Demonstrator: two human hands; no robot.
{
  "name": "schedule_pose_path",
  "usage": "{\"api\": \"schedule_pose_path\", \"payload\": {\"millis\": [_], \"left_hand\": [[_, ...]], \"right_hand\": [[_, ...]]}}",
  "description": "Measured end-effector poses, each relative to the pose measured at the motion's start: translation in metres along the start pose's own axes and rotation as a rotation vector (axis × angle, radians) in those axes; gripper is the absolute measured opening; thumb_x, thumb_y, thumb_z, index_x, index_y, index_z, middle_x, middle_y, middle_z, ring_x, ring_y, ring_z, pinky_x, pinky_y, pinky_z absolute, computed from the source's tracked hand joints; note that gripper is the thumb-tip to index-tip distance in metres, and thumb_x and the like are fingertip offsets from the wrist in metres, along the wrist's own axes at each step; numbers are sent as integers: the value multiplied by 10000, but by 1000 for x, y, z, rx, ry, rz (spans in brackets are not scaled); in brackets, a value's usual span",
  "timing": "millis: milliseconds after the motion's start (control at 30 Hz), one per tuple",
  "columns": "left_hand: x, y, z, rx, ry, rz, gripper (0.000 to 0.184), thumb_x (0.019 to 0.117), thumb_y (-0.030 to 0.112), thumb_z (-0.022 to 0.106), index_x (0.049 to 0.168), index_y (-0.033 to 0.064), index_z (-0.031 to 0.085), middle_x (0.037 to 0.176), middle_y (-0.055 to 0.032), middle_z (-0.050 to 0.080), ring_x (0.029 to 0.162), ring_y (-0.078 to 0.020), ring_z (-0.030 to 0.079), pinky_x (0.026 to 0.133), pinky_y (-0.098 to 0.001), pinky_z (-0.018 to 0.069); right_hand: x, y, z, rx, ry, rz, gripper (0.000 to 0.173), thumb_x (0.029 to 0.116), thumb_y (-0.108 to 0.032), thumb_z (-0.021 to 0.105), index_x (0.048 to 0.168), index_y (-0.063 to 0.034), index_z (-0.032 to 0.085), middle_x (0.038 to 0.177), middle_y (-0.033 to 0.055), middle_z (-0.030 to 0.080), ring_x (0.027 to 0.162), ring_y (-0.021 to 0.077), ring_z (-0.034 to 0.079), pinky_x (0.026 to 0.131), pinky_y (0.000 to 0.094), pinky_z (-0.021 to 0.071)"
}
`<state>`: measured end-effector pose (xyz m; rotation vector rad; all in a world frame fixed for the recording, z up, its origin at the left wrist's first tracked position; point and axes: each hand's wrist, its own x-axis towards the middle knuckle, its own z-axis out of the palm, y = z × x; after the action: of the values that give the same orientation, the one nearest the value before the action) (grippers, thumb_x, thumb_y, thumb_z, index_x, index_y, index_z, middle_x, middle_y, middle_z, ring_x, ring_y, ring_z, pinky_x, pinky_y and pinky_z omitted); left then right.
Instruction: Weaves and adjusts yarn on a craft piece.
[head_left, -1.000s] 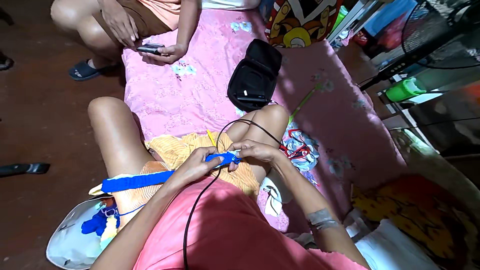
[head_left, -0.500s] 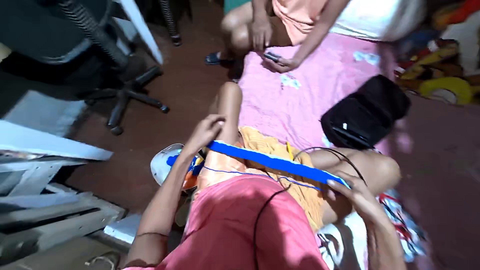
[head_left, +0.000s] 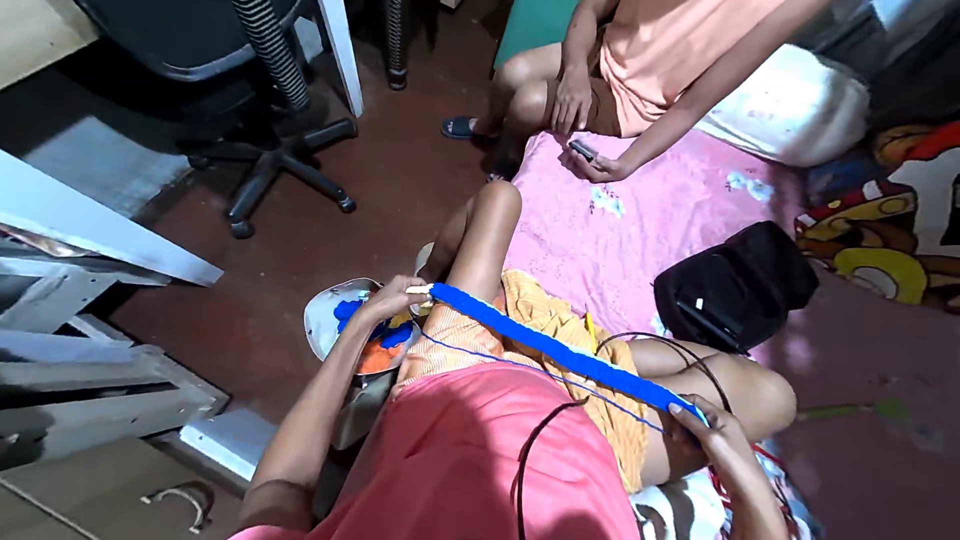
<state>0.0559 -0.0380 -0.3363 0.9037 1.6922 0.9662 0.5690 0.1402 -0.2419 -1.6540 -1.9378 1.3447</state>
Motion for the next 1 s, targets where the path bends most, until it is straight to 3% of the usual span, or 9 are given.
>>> {"api": "schedule_pose_path", "payload": {"millis": [67,133,200,300,400,500,700,867,1000], "left_hand": [[-5,13,-6,-16,7,40,80,988,46,615,958,-6,669,807,-16,618,710,-40,544,695,-253,478],[-18,37,-10,-90,-19,90,96,965,-25,589,911,20,656,772,24,626,695,-6,567,682,-211,495],[-30,65,-8,-147,-54,153,151,927,-56,550,893,46,656,762,53,640,691,10,586,674,-187,508],[-41,109,6,-161,-82,255,181,889,-34,538,857,87,668,740,83,653,671,26,600,644,-167,516],[-42,144,24,-126,-110,344,163,891,-11,558,835,101,661,729,98,646,667,39,598,636,-156,517],[-44,173,45,-132,-141,339,151,903,-27,578,847,82,667,718,69,664,660,18,625,643,-166,541],[-37,201,73,-209,-157,266,184,959,-60,527,919,37,677,727,33,691,637,-21,652,644,-190,566],[-29,202,76,-307,-252,253,219,940,21,612,1146,48,682,914,19,743,780,-36,697,733,-204,590],[-24,200,84,-146,20,328,85,921,58,701,1006,51,694,864,34,725,740,-7,671,697,-196,567]], "right_hand": [[0,-5,1,-211,-9,-8,174,976,-134,577,1025,6,667,635,23,613,500,97,561,483,288,492],[-4,-24,7,-489,38,-70,231,947,-153,669,1112,4,704,850,183,704,769,348,681,718,609,531],[-6,-44,21,-606,140,-296,335,906,-174,720,1165,36,687,1045,283,688,997,509,654,868,752,464],[2,-81,57,-531,219,-637,406,956,-280,645,1200,42,681,1171,272,672,1111,476,634,933,679,478],[10,-127,104,-147,-12,-722,390,972,-269,634,1241,10,680,1230,167,689,1185,287,633,1022,492,497],[19,-161,142,126,-179,-783,391,958,-241,652,1258,9,675,1212,124,700,1164,184,636,1020,382,501],[23,-185,151,416,-54,-706,179,864,-115,742,1002,-10,699,953,29,697,909,50,643,850,228,523],[26,-189,137,596,-65,-577,236,852,29,709,1073,17,628,779,7,665,709,51,644,712,230,564],[34,-195,127,846,-165,-344,199,888,73,634,1078,29,592,721,20,664,648,88,648,669,269,571]]}}
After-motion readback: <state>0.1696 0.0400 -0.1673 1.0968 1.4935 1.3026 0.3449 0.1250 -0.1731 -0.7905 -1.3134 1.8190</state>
